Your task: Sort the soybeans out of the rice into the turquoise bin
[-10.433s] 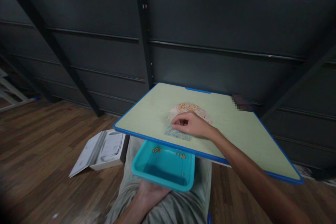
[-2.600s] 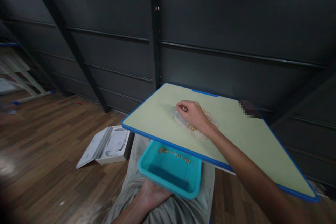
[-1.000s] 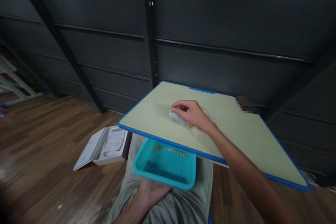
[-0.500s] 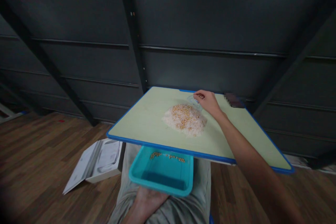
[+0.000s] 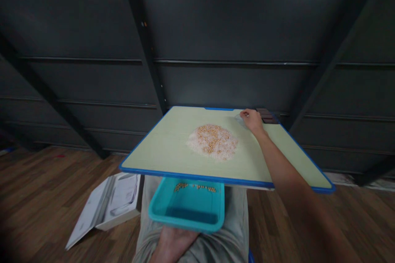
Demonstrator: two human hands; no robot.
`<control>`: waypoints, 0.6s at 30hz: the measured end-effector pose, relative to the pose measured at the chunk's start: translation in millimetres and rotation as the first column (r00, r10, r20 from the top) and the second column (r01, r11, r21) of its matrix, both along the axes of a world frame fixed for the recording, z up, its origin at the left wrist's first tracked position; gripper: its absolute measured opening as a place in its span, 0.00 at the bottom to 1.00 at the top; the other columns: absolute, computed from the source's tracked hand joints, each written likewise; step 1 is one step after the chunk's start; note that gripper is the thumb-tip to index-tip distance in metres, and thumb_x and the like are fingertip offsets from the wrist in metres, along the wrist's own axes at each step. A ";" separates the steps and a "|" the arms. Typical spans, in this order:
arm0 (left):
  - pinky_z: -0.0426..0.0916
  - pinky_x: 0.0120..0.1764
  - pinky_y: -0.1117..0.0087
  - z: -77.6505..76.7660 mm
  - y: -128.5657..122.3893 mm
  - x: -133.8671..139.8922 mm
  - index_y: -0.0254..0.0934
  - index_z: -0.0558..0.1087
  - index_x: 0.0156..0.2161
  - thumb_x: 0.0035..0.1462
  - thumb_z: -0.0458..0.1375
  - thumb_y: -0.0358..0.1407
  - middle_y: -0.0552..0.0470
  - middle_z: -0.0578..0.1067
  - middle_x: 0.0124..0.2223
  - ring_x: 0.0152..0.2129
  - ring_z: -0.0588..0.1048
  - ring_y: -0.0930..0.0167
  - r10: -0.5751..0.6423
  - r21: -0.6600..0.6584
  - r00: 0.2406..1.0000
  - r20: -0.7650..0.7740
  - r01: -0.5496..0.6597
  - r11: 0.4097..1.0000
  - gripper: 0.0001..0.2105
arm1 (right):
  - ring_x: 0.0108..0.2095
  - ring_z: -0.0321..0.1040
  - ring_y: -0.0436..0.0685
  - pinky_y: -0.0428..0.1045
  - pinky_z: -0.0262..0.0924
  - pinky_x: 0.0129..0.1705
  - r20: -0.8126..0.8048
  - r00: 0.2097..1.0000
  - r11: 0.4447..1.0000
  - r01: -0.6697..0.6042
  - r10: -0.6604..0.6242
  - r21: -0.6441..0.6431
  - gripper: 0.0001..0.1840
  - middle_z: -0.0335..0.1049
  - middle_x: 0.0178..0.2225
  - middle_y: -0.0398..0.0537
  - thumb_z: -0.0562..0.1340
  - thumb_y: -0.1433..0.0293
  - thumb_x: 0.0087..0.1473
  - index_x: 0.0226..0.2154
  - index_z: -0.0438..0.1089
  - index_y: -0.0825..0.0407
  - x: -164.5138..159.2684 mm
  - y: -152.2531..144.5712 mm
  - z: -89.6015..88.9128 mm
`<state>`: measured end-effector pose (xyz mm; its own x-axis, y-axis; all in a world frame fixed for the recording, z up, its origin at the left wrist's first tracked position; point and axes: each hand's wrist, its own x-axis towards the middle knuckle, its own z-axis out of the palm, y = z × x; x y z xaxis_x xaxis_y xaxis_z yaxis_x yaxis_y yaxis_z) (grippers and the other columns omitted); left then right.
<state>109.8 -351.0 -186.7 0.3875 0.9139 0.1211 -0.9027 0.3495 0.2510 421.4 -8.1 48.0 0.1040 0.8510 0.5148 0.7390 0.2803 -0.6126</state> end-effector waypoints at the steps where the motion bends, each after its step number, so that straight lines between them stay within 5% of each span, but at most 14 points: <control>1: 0.62 0.84 0.48 -0.6 -0.1 -0.3 0.54 0.94 0.53 0.80 0.61 0.41 0.52 0.91 0.65 0.68 0.86 0.56 -0.002 0.007 1.000 0.007 0.002 1.000 0.16 | 0.44 0.90 0.71 0.60 0.80 0.55 -0.003 1.000 1.000 0.001 -0.001 -0.008 0.09 0.93 0.38 0.59 0.69 0.72 0.59 0.30 0.87 0.50 2.0 0.8 -2.1; 9: 0.63 0.83 0.46 -2.3 -1.7 -3.9 0.53 0.92 0.61 0.84 0.55 0.47 0.50 0.89 0.68 0.69 0.85 0.54 -0.029 0.012 0.999 0.025 0.029 1.000 0.21 | 0.39 0.90 0.67 0.60 0.84 0.52 -0.033 0.981 0.981 -0.191 0.190 -0.031 0.07 0.94 0.40 0.56 0.73 0.73 0.60 0.38 0.91 0.51 -23.6 5.1 -12.0; 18: 0.68 0.80 0.44 10.2 -3.7 -1.3 0.52 0.94 0.56 0.82 0.54 0.46 0.51 0.93 0.61 0.61 0.90 0.54 0.003 -0.160 1.000 0.008 -0.002 0.987 0.22 | 0.61 0.89 0.72 0.69 0.77 0.72 0.027 0.940 0.937 -0.341 0.340 0.074 0.13 0.93 0.58 0.59 0.70 0.73 0.73 0.50 0.93 0.48 -60.4 -11.0 -16.4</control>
